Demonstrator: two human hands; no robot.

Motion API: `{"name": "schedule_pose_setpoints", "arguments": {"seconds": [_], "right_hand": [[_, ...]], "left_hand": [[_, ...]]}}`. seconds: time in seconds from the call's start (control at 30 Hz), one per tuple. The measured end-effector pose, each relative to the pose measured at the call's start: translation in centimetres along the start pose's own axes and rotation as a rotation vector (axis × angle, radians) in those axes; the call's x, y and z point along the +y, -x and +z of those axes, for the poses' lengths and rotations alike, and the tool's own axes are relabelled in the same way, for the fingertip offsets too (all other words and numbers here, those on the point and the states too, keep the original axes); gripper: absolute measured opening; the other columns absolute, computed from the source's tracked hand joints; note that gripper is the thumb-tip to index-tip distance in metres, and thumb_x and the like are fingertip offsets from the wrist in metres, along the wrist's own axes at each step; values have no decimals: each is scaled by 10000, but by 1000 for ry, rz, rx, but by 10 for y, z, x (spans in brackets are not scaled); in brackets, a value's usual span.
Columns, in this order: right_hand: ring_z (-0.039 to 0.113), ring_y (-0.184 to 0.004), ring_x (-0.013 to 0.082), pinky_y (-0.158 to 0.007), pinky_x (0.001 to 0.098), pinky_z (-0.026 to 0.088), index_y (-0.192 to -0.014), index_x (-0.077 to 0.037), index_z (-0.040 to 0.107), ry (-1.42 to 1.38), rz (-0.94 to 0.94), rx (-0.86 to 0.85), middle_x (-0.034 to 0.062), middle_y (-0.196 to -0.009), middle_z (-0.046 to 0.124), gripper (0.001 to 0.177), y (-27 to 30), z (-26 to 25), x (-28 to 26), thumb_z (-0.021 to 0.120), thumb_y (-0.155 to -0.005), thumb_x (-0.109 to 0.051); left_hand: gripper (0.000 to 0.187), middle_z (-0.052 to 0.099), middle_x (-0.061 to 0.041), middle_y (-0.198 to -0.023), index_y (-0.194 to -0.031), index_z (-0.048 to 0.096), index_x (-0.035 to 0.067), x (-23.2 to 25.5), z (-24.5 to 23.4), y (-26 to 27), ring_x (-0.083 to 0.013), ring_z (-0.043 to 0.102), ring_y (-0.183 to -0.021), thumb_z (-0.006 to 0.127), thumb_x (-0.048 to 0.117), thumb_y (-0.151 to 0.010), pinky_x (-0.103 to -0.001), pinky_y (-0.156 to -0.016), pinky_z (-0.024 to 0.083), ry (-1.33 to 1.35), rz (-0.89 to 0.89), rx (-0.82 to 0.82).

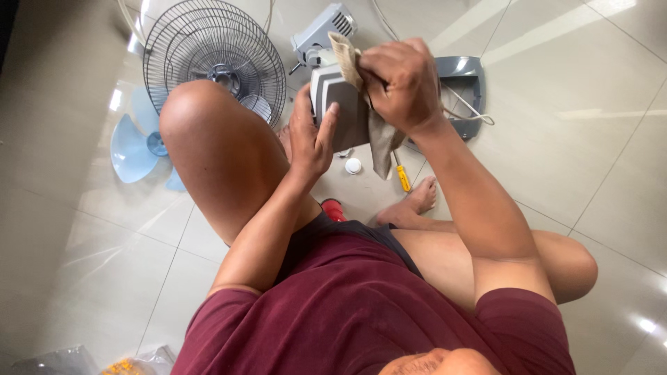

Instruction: The person sits on the floor and uses a yellow screwdriver to remove screws from the back of a small grey electronic device. After unscrewing, they wipe the device with a cloth and then reinsert a screw by hand.

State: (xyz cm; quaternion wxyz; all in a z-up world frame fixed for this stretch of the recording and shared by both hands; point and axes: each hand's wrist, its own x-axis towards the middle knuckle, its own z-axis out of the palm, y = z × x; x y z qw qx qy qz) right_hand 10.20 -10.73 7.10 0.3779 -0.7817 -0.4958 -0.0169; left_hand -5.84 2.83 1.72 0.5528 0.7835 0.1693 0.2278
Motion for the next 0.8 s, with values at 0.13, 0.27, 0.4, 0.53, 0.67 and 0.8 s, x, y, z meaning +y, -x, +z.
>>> {"name": "schedule_pose_setpoints", "arguments": {"seconds": [0.13,0.27,0.4,0.53,0.67,0.8], "right_hand": [[717,-1047,301,-933,370,569,-1102,0,739,-182,-48,-208,136,-1163,738,214,-9,-23,12,751,-889,15],[766,-992,245,-923,321,604,-1075,-17,737,-274,187,-220,83,-1104,756,197,-4,-20,11,727,-883,28],[584,-1300,323,-1154,455,395,-1236,-75,709,235,216,47,89,-1326,668,282,10,25,-6,639,-967,-125],[237,-1571,388,-1304,567,127,-1565,-45,496,435,159,111,134,-1659,361,531,31,59,-20,434,-1093,-280],[208,-1627,384,-1353,559,153,-1628,-56,428,282,190,35,168,-1726,270,537,63,61,-29,349,-1168,-320],[211,-1590,379,-1299,546,170,-1583,-148,477,388,116,21,137,-1688,281,567,96,57,-18,384,-1113,-450]], "left_hand": [[416,665,-205,-1157,-1382,492,-28,-4,4,0,-315,656,-1063,633,182,-1051,-390,-944,507,-61,112,-8],[374,689,-158,-1104,-1360,523,-11,-4,3,0,-264,674,-989,614,188,-1057,-361,-913,533,108,-18,-85],[362,684,-164,-1163,-1387,515,-11,2,5,-5,-268,667,-1070,603,177,-1091,-373,-969,517,61,38,66],[370,686,-158,-1146,-1374,527,-5,5,2,0,-253,677,-1043,598,204,-1077,-366,-927,530,5,-33,122],[357,693,-139,-1130,-1355,540,8,10,-3,-1,-245,689,-1051,596,231,-1082,-366,-937,536,-9,5,110],[365,691,-117,-1089,-1356,541,5,9,-2,3,-228,683,-989,585,233,-1074,-345,-897,537,72,-95,81]]}}
